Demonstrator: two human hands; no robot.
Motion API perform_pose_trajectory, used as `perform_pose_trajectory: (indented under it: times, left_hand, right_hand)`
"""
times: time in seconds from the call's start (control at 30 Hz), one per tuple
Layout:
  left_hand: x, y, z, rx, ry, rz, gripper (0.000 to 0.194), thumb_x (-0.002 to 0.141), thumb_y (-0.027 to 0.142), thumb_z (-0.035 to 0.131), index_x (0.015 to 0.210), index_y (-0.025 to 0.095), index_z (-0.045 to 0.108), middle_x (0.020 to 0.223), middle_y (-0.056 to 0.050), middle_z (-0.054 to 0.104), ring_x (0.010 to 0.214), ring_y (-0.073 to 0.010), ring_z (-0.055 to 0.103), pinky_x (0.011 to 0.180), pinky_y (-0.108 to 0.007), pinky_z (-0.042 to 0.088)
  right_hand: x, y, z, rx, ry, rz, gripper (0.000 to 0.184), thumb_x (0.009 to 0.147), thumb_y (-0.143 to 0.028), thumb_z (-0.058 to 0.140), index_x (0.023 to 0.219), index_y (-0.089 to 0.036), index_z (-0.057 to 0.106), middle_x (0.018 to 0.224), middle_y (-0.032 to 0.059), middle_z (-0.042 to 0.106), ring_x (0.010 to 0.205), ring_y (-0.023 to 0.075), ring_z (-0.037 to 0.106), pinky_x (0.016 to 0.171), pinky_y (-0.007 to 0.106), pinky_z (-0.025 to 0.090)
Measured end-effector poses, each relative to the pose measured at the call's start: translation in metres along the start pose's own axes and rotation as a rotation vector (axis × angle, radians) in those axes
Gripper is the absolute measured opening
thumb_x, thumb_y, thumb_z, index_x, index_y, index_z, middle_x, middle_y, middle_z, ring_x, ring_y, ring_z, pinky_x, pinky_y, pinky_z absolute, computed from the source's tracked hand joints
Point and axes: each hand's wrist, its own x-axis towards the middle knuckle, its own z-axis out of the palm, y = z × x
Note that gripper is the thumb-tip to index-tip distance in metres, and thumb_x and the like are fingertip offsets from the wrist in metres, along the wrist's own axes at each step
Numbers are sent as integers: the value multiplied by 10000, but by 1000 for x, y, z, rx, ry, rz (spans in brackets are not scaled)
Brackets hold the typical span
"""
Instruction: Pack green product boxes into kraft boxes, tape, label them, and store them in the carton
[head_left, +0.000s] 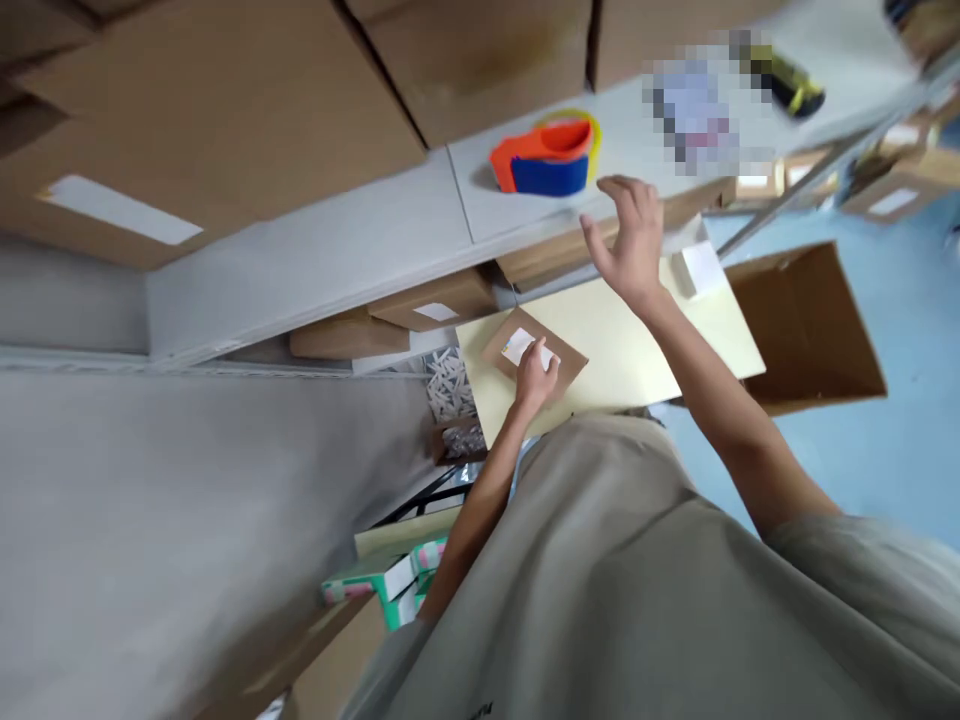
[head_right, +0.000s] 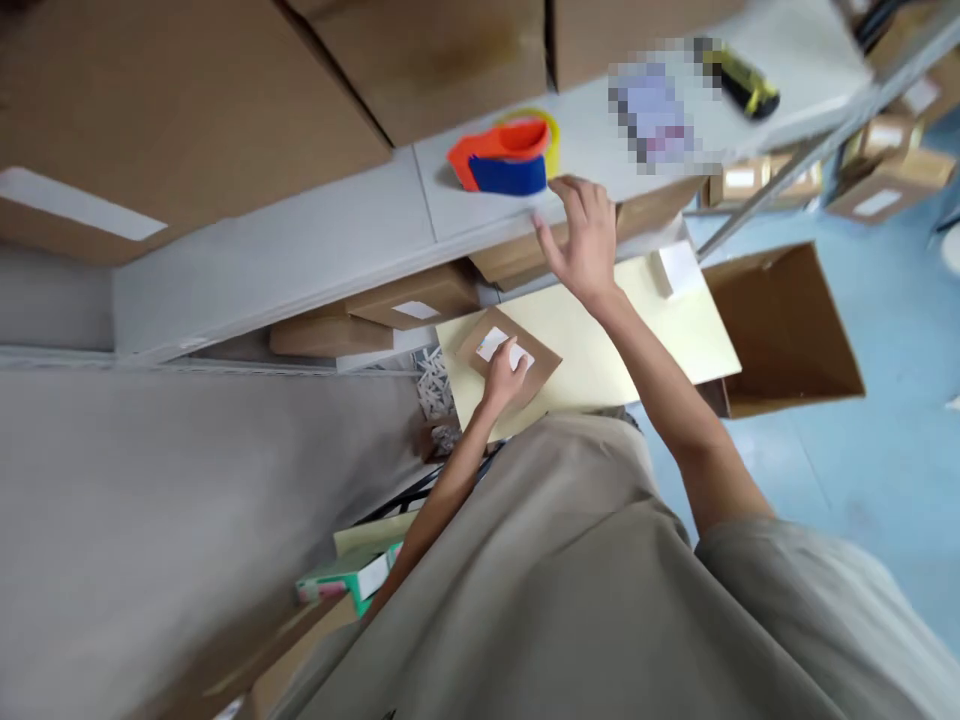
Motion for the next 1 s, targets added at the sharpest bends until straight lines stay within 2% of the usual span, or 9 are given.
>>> perform_pose_trajectory:
  times: [0.17, 0.27, 0.47, 0.57, 0.67, 0.7, 0.77, 0.83, 1.0]
  left_hand:
    - [-37, -27, 31, 78, -198, 29, 599, 1015, 218, 614, 1605, 127, 576, 1805, -223, 430, 1753, -388, 286, 1442, -597, 292]
    - [-41, -29, 34, 138, -247, 57, 682, 1006, 213, 599, 1674, 126, 496, 1865, -198, 320, 1783, -387, 159, 1456, -620, 221]
    - [-47, -18, 31, 241, -285, 58, 768, 954, 204, 637, 1698, 111, 472, 1889, -183, 255, 1785, -405, 138, 1443, -614, 250]
    - [-33, -9, 26, 294, -295, 24, 697, 972, 236, 636, 1647, 85, 545, 1838, -205, 379, 1760, -407, 251, 1439, -574, 276]
    - [16, -8, 7, 321, -204, -66, 604, 1055, 313, 573, 1624, 109, 580, 1715, -220, 558, 1681, -379, 428, 1418, -549, 309]
    - [38, -10, -2, 344, -122, -116, 660, 1056, 358, 604, 1665, 114, 535, 1756, -228, 503, 1702, -387, 385, 1419, -555, 290]
    - [81, -14, -18, 388, 9, -261, 820, 1024, 431, 692, 1723, 84, 439, 1827, -265, 364, 1742, -406, 290, 1419, -556, 254]
    - [113, -16, -29, 359, -16, -428, 807, 1035, 509, 688, 1675, 55, 498, 1724, -312, 505, 1663, -424, 438, 1364, -555, 334]
    - [118, -1, -35, 316, 103, -494, 564, 1029, 575, 651, 1339, 115, 756, 1442, -261, 737, 1385, -404, 670, 1225, -497, 470]
  right_hand:
    - [-179, 24, 68, 366, -422, 476, 878, 1173, -678, 191, 1554, -5, 605, 1477, 337, 708, 1316, 356, 726, 1098, 498, 600]
    - [-224, 19, 91, 627, -593, 695, 843, 1155, -726, 308, 1502, -62, 696, 1547, 268, 708, 1415, 341, 705, 1215, 465, 537]
    - [-181, -1, 125, 930, -827, 851, 790, 1128, -762, 418, 1285, -104, 826, 1472, 190, 775, 1371, 348, 723, 1246, 427, 501]
    - [-158, -1, 131, 971, -880, 906, 774, 1117, -777, 449, 1219, -109, 826, 1422, 190, 795, 1332, 345, 732, 1209, 415, 527]
    - [-157, 4, 121, 930, -798, 1107, 708, 1144, -718, 438, 1319, -117, 768, 1527, 204, 725, 1443, 355, 660, 1228, 449, 525]
    - [-160, 6, 116, 926, -787, 1181, 686, 1157, -686, 420, 1379, -117, 732, 1565, 218, 693, 1454, 354, 653, 1211, 466, 547]
    - [-166, 9, 104, 974, -850, 1260, 635, 1177, -600, 372, 1463, -117, 671, 1573, 244, 676, 1376, 333, 712, 1119, 477, 627]
    - [-169, 11, 92, 1111, -951, 1290, 615, 1180, -526, 327, 1501, -104, 640, 1544, 261, 690, 1248, 298, 779, 1036, 446, 678]
    - [-170, 37, 59, 1460, -900, 1298, 631, 1188, -523, 289, 1635, -160, 549, 1733, 161, 570, 1375, 234, 734, 1233, 378, 565]
